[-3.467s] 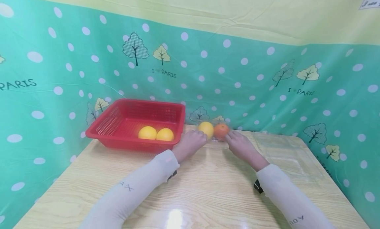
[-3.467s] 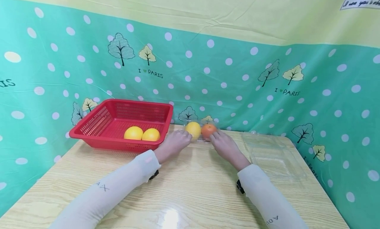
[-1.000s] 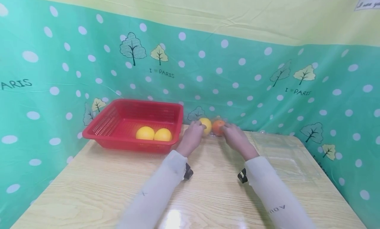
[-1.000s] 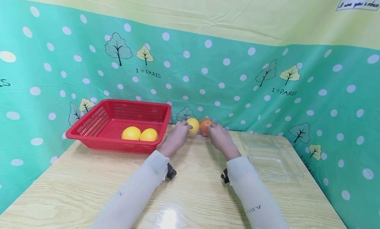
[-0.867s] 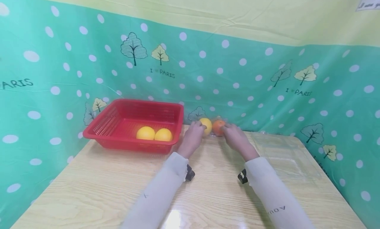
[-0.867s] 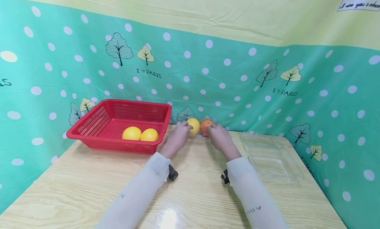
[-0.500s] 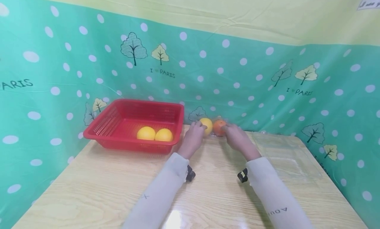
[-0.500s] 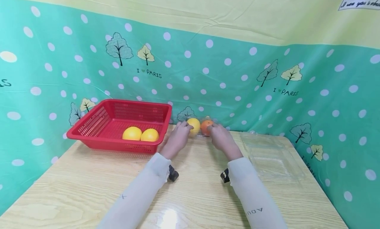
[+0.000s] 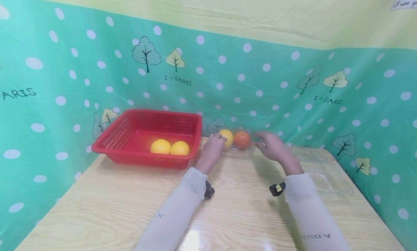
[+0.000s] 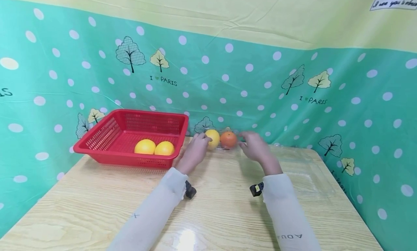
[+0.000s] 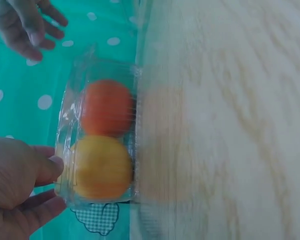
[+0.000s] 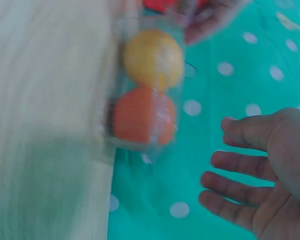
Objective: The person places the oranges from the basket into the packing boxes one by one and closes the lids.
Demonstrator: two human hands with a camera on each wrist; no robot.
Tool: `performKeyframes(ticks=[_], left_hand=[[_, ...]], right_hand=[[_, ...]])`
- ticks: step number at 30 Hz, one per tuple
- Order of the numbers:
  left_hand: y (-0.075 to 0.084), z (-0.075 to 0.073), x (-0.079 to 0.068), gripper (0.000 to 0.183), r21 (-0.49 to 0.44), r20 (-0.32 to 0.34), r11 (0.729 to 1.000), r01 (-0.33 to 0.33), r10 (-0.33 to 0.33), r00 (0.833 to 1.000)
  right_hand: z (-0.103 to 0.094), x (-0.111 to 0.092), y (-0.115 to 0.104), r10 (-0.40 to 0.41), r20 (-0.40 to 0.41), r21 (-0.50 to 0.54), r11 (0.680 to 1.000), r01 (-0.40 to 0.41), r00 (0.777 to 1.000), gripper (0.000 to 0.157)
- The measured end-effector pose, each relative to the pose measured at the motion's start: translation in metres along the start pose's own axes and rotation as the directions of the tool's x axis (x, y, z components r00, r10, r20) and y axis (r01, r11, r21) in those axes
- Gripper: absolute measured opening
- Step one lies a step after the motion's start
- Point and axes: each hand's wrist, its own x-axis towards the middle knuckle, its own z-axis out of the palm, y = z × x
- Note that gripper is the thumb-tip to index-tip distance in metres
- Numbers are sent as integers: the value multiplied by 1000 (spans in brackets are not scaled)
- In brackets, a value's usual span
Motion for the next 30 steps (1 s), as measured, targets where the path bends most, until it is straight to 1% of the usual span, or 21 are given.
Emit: performKeyframes(ticks=[4, 9, 16, 21, 24, 30], left_hand=[[-1, 0, 0, 37, 2, 2, 1000, -2, 2, 1000], [-2, 0, -1, 36, -30, 17, 1000, 6, -6, 1000], [-3, 0, 1, 36, -56, 19, 998, 26, -25, 1000], [-5, 0, 1, 35, -72, 14, 997, 18, -17, 1000], [-6, -1, 1, 34, -84, 4, 996, 12, -12, 1000], [-7, -1, 1, 32, -112, 5, 994, 17, -16, 1000]], right_hand=[[-17, -11, 15, 86, 19, 65, 994, -87, 996, 42], [-37, -31, 36, 147, 24, 95, 984, -148, 989, 47], [-64, -62, 70, 199, -23, 62, 978, -197, 980, 53], [-76, -84, 99, 220, -68, 12, 975, -220, 973, 50], [-80, -95, 117, 247, -66, -27, 968, -249, 967, 50], [-91, -111, 152, 330, -25, -80, 940, -331, 944, 56]])
